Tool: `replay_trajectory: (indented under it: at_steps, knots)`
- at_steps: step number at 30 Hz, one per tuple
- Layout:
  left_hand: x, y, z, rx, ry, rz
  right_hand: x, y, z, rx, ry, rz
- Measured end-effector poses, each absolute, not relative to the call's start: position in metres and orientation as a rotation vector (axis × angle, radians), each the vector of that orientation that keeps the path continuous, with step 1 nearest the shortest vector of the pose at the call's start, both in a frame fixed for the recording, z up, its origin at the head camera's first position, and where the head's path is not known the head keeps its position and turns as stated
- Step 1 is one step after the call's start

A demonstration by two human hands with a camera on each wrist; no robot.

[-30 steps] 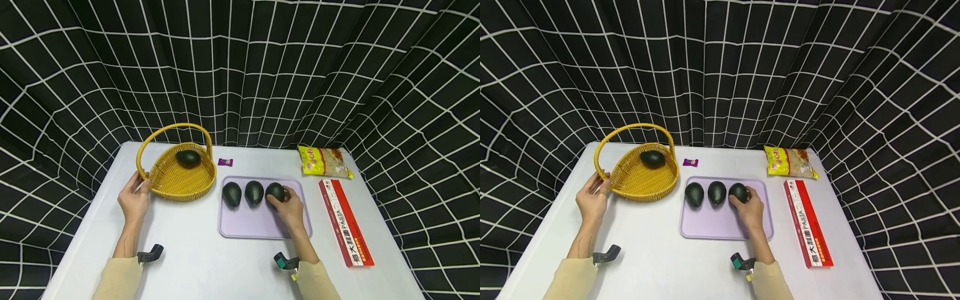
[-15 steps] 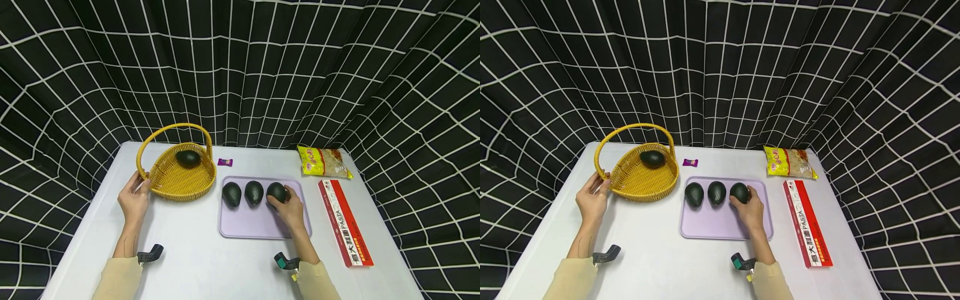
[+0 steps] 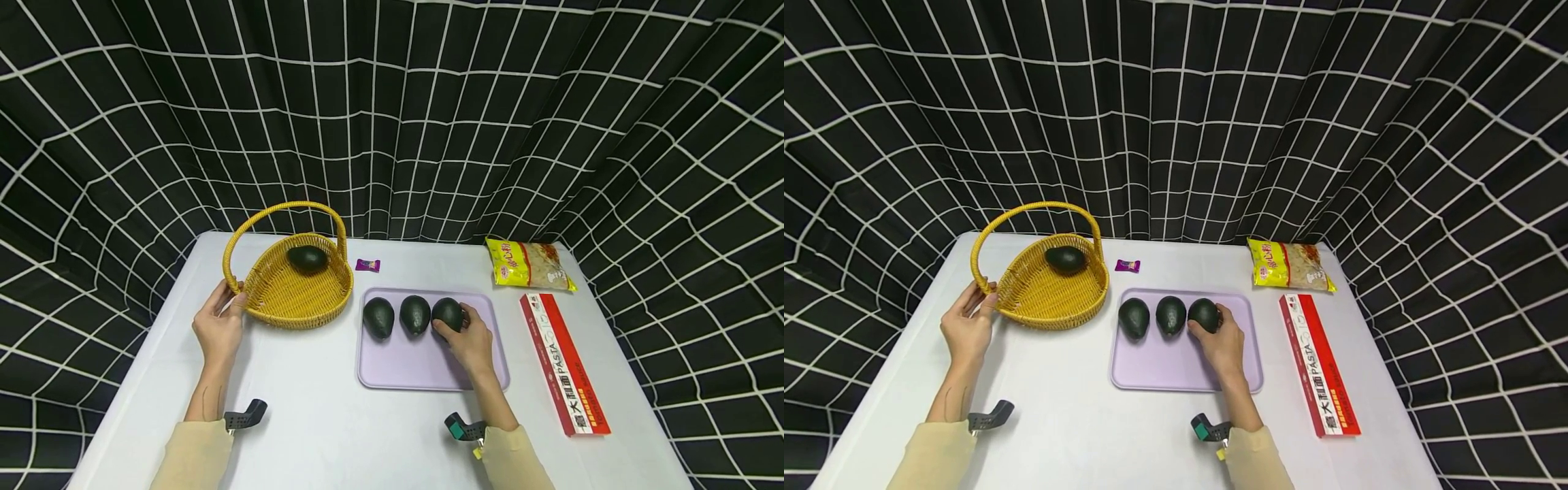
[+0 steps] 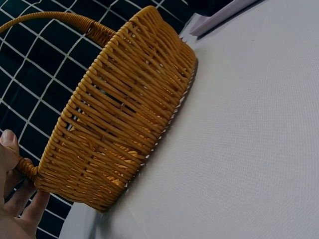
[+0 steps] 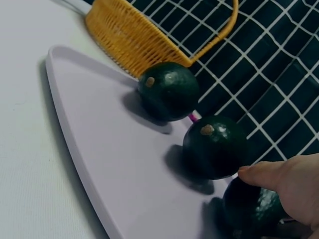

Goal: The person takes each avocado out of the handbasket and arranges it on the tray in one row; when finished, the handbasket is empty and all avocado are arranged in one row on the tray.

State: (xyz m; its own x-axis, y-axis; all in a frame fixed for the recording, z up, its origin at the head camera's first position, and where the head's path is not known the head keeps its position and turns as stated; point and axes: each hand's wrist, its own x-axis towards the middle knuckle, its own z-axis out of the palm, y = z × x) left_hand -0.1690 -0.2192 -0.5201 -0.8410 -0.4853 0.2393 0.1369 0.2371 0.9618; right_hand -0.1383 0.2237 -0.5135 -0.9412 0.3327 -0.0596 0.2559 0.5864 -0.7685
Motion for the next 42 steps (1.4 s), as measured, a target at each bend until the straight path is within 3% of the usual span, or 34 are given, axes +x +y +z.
replay_trajectory:
  at_steps: [42]
  knots:
    - [-0.1657, -0.2189, -0.5168, 0.332, -2.038, -1.647, -0.1402, 0.2211, -0.5109, -0.524, -2.720, 1.298]
